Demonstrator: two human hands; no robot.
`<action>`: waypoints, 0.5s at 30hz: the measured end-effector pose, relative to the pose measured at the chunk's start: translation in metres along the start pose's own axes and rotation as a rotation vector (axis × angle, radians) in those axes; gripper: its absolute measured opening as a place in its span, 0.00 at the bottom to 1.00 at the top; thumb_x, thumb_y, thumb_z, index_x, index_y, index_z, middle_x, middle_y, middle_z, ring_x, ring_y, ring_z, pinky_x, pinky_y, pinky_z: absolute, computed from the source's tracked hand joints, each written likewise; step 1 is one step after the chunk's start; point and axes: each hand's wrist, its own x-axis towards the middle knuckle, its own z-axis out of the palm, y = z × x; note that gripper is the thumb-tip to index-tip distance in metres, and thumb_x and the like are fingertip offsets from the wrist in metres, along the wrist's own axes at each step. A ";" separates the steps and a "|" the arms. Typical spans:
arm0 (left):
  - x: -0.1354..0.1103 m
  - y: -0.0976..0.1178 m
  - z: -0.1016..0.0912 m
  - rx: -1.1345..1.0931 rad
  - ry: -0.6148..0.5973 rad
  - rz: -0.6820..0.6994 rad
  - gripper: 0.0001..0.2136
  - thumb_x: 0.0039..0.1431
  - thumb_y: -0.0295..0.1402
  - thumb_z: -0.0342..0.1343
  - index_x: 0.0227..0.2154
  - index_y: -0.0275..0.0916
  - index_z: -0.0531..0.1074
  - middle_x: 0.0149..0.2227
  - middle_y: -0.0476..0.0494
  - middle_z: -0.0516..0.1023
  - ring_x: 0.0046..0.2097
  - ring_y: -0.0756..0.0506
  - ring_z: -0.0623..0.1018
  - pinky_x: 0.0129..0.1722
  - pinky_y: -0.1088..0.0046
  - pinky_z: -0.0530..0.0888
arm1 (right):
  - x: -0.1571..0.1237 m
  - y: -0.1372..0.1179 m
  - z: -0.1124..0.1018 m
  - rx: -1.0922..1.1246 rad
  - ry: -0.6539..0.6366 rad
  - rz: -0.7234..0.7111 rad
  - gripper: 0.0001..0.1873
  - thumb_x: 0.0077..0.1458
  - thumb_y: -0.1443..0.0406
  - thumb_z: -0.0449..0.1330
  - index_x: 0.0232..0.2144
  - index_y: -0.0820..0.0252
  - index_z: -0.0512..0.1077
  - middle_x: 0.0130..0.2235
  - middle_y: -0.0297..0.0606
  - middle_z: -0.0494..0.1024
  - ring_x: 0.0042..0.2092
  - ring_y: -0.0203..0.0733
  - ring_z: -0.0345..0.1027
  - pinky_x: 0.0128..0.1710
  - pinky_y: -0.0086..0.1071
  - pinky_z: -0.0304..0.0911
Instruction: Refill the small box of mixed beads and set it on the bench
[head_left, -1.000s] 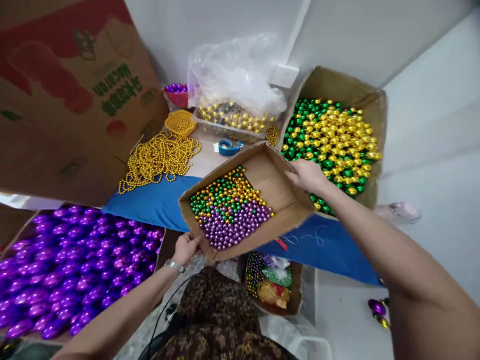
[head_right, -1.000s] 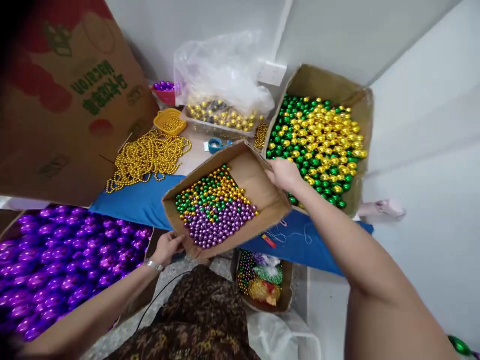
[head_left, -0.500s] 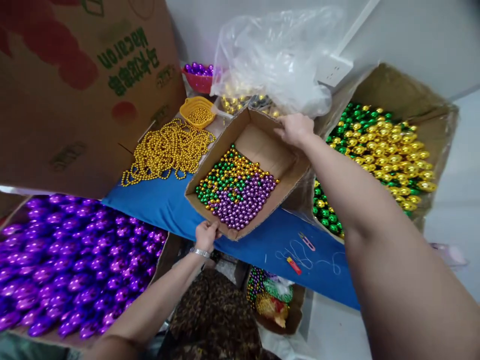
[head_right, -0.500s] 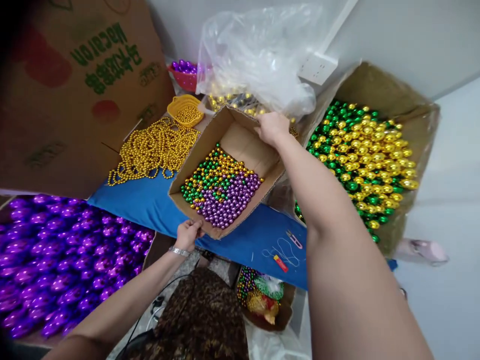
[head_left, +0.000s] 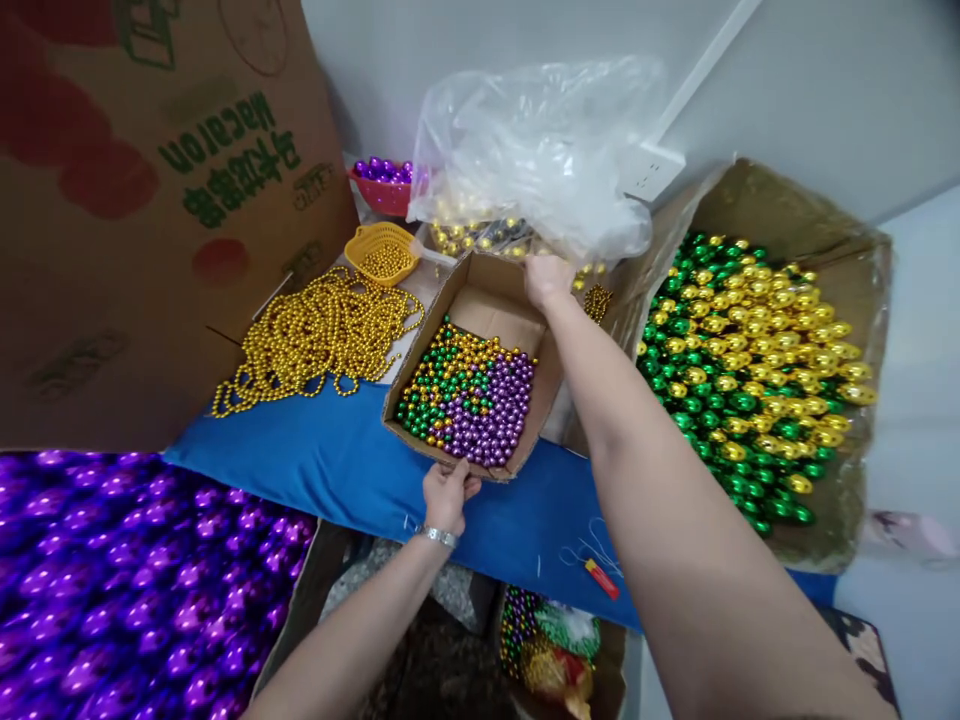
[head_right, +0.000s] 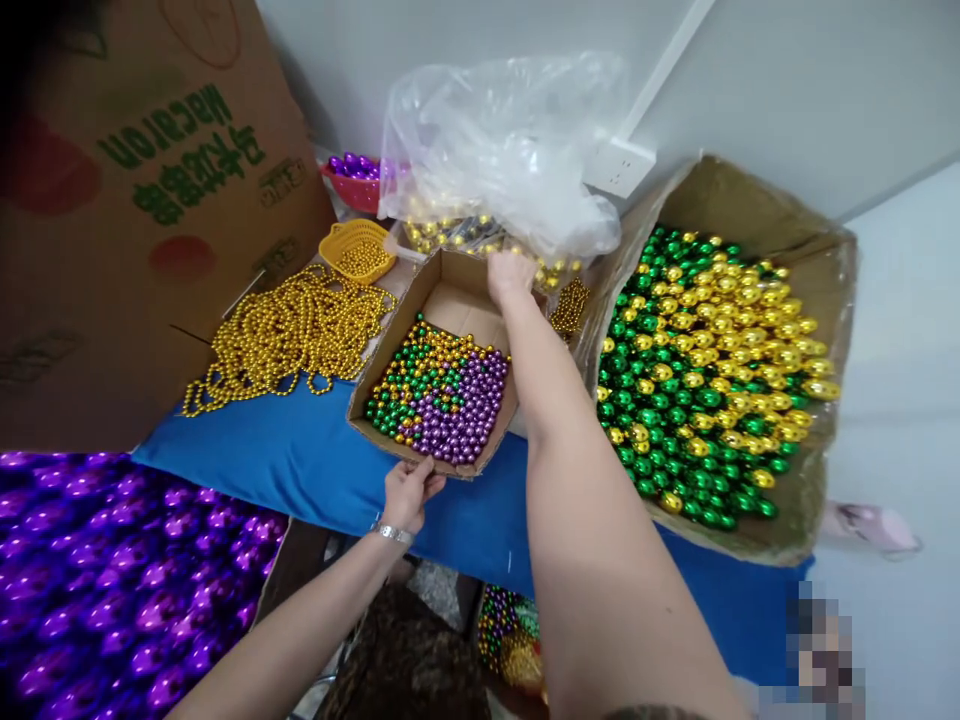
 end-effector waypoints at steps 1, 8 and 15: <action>0.001 0.002 0.002 0.003 -0.005 -0.007 0.16 0.51 0.27 0.65 0.28 0.38 0.59 0.21 0.52 0.71 0.21 0.51 0.75 0.24 0.74 0.78 | -0.003 -0.001 0.002 -0.002 -0.014 -0.018 0.21 0.66 0.63 0.47 0.52 0.64 0.73 0.47 0.54 0.77 0.49 0.51 0.72 0.47 0.45 0.65; -0.001 0.006 -0.007 0.077 -0.069 -0.064 0.16 0.51 0.31 0.67 0.31 0.37 0.61 0.26 0.47 0.74 0.23 0.50 0.77 0.23 0.75 0.77 | -0.083 0.014 0.026 0.147 0.035 -0.095 0.25 0.66 0.61 0.44 0.61 0.56 0.65 0.54 0.48 0.72 0.53 0.50 0.67 0.52 0.41 0.64; 0.015 0.017 -0.014 0.082 -0.152 -0.169 0.21 0.46 0.38 0.70 0.40 0.39 0.67 0.37 0.43 0.77 0.32 0.46 0.80 0.33 0.65 0.80 | -0.152 0.056 0.083 0.427 0.179 0.359 0.42 0.59 0.56 0.53 0.68 0.71 0.45 0.64 0.61 0.57 0.65 0.54 0.53 0.61 0.46 0.56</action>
